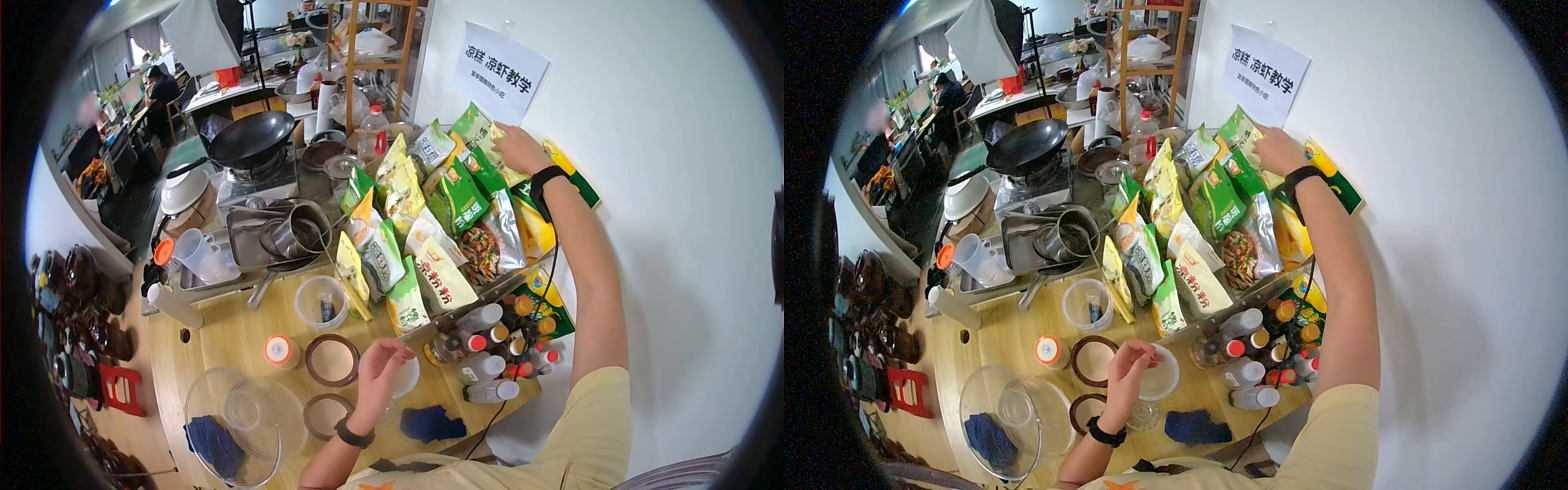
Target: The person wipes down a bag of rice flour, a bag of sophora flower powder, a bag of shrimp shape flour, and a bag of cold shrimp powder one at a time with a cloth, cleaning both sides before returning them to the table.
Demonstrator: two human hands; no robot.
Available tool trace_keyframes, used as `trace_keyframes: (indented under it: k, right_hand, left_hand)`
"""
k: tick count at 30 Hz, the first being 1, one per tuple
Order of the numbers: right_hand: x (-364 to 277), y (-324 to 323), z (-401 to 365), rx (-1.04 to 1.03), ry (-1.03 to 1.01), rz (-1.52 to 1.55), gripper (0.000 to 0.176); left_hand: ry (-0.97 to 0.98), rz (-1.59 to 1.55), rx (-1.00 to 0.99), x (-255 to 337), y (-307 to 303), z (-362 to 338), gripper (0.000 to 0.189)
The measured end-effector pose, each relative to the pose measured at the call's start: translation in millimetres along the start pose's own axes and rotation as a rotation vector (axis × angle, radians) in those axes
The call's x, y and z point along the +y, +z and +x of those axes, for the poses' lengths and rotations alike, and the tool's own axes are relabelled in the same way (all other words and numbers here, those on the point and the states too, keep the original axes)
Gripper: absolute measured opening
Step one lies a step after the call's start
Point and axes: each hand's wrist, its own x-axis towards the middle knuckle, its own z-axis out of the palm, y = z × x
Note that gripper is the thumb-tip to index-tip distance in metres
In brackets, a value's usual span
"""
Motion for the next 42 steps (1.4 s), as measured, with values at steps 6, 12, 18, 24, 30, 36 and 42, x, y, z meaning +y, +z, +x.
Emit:
trace_keyframes:
  k: [6,12,18,24,30,36,42]
  right_hand:
    - [17.5,9.0,-7.3,-0.385,0.229,-0.195,0.026]
    - [22.3,-20.0,35.8,-0.427,0.146,0.133,0.029]
    - [9.0,-74.4,62.1,-0.307,0.517,0.895,0.039]
    - [50.0,15.0,90.5,-0.290,0.398,0.493,0.041]
    - [42.3,67.2,90.3,-0.244,0.467,0.630,0.040]
    - [37.4,85.4,98.7,-0.194,0.571,0.624,0.040]
    - [23.9,84.1,105.2,-0.301,0.609,0.658,0.044]
  left_hand:
    - [0.012,-0.030,-0.001,-1.7,-5.3,5.7,0.009]
    - [-0.008,-0.024,0.015,-1.2,-11.9,12.1,0.009]
    - [-0.023,-0.033,0.054,-5.9,-19.5,11.3,0.009]
    - [-0.044,-0.022,0.050,-10.2,-24.8,10.3,0.009]
    - [-0.081,-0.004,0.089,-11.4,-40.9,6.0,0.007]
    - [-0.094,-0.023,0.087,-11.2,-40.5,1.2,0.008]
    - [-0.124,-0.018,0.021,-15.8,-43.2,-2.3,0.008]
